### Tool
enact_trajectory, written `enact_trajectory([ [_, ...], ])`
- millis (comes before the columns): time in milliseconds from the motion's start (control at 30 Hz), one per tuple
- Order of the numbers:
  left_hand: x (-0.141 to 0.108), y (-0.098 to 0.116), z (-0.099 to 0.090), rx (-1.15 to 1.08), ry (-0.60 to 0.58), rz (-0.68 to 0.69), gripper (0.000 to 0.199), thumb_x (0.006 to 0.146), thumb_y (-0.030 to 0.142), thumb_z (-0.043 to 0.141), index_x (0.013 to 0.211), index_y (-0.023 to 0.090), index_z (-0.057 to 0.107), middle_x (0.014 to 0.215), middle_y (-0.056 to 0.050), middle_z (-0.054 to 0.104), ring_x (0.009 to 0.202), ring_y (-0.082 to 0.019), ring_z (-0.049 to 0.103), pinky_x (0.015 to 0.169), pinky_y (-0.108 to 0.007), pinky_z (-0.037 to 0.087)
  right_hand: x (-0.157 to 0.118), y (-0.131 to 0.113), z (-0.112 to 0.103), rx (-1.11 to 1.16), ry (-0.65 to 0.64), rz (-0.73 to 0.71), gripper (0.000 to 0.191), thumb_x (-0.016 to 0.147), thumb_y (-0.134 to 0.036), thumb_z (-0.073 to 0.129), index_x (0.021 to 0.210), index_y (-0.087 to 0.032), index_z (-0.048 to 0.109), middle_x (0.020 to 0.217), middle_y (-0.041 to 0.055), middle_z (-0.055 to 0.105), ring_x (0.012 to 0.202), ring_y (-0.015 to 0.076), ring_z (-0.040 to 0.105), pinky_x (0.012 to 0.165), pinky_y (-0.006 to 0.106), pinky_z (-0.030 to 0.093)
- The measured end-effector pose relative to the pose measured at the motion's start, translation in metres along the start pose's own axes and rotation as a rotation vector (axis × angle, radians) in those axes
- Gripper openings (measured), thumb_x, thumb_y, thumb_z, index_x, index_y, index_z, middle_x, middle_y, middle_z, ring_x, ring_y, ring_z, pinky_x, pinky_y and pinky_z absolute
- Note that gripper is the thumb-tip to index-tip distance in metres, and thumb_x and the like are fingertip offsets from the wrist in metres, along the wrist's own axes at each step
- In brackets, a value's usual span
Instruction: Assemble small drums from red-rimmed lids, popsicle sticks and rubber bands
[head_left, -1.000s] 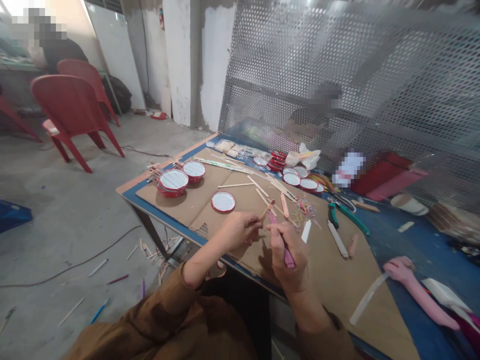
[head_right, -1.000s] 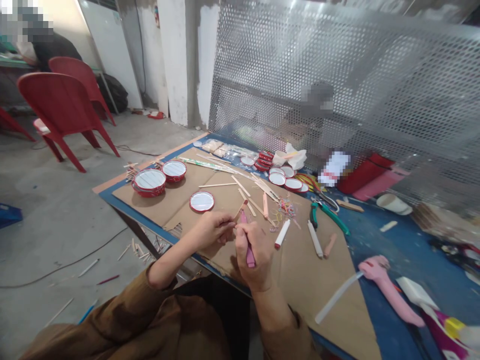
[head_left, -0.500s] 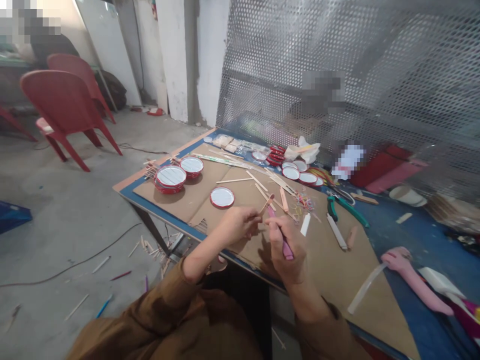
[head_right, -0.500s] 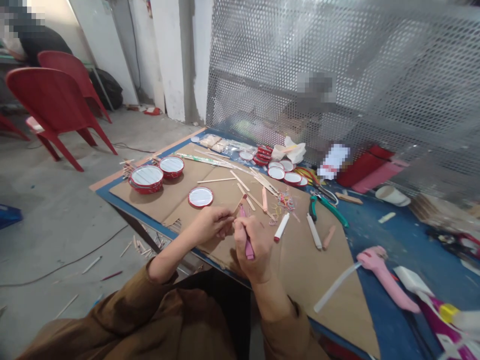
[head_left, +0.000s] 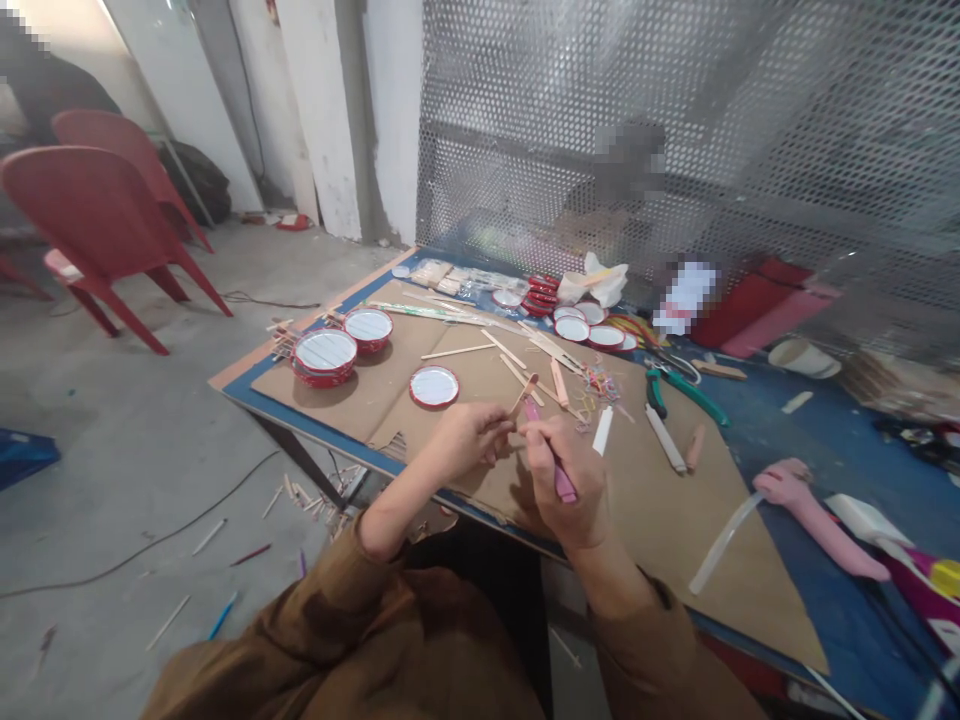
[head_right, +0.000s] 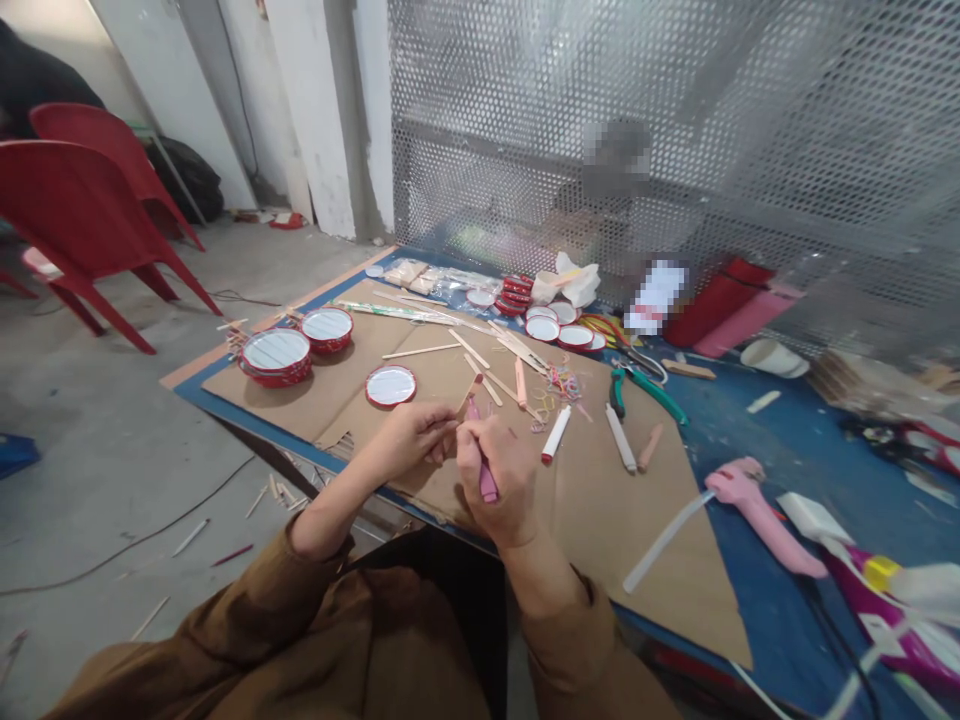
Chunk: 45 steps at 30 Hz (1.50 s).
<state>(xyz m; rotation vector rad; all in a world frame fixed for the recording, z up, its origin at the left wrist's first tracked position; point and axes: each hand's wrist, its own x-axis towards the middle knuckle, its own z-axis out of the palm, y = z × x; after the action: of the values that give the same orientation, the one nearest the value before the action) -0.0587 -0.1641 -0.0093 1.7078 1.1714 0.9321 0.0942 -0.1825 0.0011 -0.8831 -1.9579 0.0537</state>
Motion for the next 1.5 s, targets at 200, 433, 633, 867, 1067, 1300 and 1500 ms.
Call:
enact_trajectory([
  [200, 0.0009, 0.0006, 0.0002, 0.015, -0.001, -0.017, 0.023, 0.086, 0.026, 0.046, 0.066, 0.016, 0.052, 0.047, 0.005, 0.052, 0.045, -0.007, 0.050, 0.049, -0.015, 0.037, 0.0003, -0.0015, -0.0012, -0.007, -0.014, 0.005, 0.018, 0.091, -0.015, 0.043, 0.084, -0.019, 0.058, 0.072, 0.0028, 0.062, 0.069, 0.0141, 0.058, 0.065, 0.027, 0.044],
  [433, 0.0021, -0.0004, 0.0012, -0.018, -0.014, -0.033, 0.022, 0.086, 0.024, 0.045, 0.066, 0.016, 0.051, 0.047, 0.006, 0.051, 0.044, -0.007, 0.050, 0.048, -0.015, 0.037, 0.0000, -0.0023, -0.0010, 0.004, -0.004, -0.008, 0.016, 0.090, -0.013, 0.044, 0.083, -0.019, 0.057, 0.074, 0.0033, 0.062, 0.069, 0.0143, 0.058, 0.065, 0.027, 0.044],
  [633, 0.0018, -0.0026, 0.0009, -0.009, -0.005, -0.029, 0.022, 0.087, 0.026, 0.046, 0.070, 0.015, 0.055, 0.048, 0.005, 0.052, 0.046, -0.008, 0.052, 0.049, -0.015, 0.038, 0.0003, -0.0019, -0.0007, 0.006, -0.003, -0.001, 0.016, 0.090, -0.014, 0.044, 0.083, -0.019, 0.058, 0.073, 0.0030, 0.062, 0.069, 0.0145, 0.058, 0.066, 0.027, 0.045],
  [867, 0.0016, -0.0017, 0.0004, 0.009, 0.000, 0.017, 0.022, 0.087, 0.025, 0.045, 0.070, 0.015, 0.055, 0.049, 0.005, 0.052, 0.045, -0.007, 0.051, 0.049, -0.015, 0.037, 0.0021, -0.0024, 0.0002, 0.013, -0.006, -0.012, 0.016, 0.090, -0.014, 0.045, 0.083, -0.019, 0.058, 0.073, 0.0029, 0.061, 0.069, 0.0145, 0.058, 0.065, 0.028, 0.045],
  [1067, 0.0016, -0.0032, 0.0012, -0.003, -0.001, 0.012, 0.022, 0.087, 0.026, 0.044, 0.072, 0.015, 0.056, 0.048, 0.005, 0.051, 0.045, -0.007, 0.052, 0.049, -0.015, 0.038, 0.0017, -0.0029, -0.0002, 0.005, 0.001, -0.013, 0.015, 0.090, -0.014, 0.045, 0.085, -0.020, 0.058, 0.073, 0.0023, 0.061, 0.068, 0.0141, 0.058, 0.065, 0.027, 0.046],
  [1300, 0.0016, -0.0037, 0.0010, 0.005, 0.003, 0.015, 0.023, 0.086, 0.027, 0.045, 0.070, 0.015, 0.055, 0.048, 0.004, 0.053, 0.046, -0.008, 0.053, 0.049, -0.016, 0.038, 0.0024, -0.0033, -0.0006, -0.004, -0.020, -0.013, 0.015, 0.090, -0.014, 0.045, 0.085, -0.019, 0.058, 0.073, 0.0033, 0.062, 0.069, 0.0144, 0.058, 0.066, 0.027, 0.046],
  [1500, 0.0009, -0.0001, 0.0005, -0.001, 0.007, -0.028, 0.022, 0.086, 0.027, 0.046, 0.069, 0.016, 0.054, 0.049, 0.004, 0.054, 0.046, -0.008, 0.053, 0.050, -0.016, 0.039, 0.0006, -0.0012, 0.0003, -0.042, 0.008, 0.016, 0.016, 0.091, -0.016, 0.044, 0.084, -0.020, 0.058, 0.075, 0.0036, 0.064, 0.071, 0.0151, 0.059, 0.068, 0.028, 0.046],
])
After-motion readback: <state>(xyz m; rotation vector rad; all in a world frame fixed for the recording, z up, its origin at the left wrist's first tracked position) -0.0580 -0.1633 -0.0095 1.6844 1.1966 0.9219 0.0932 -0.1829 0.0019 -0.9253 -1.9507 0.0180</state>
